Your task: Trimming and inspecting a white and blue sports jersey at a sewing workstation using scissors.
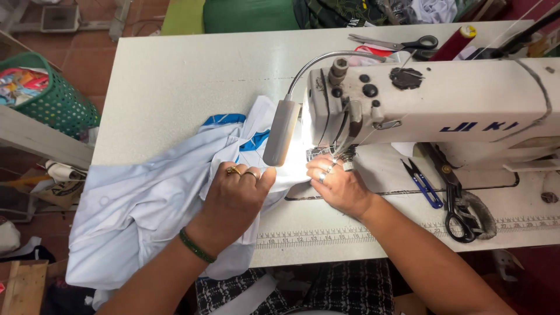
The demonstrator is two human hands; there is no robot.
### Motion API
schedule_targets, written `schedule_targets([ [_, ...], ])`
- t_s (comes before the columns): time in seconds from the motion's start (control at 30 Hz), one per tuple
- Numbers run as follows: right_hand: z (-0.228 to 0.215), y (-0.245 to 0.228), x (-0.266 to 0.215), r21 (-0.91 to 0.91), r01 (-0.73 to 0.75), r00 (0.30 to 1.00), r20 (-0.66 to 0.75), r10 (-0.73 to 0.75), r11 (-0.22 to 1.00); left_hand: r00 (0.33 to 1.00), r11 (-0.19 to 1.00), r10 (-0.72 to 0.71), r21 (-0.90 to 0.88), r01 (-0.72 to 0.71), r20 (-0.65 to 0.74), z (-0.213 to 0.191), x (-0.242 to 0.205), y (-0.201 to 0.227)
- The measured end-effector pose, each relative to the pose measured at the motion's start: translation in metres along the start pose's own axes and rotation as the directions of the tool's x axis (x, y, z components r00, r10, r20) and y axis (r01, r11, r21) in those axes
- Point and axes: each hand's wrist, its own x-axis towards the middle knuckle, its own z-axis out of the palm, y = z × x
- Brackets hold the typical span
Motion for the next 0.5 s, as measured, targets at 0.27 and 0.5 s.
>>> schedule_targets([
  [0.27,-0.001,0.022,-0.018,0.143,-0.2,0.968,0.179,0.174,0.969,0.839,0.519,-0.379,-0.661,0.542,0.39,0.023,-0.003,0.012],
  [0.5,-0.002,0.025,-0.014,0.144,-0.311,0.926,0.269,0.265,0.94,0.838,0.62,-0.478,-0.574,0.535,0.264,0.052,0.021,0.002],
])
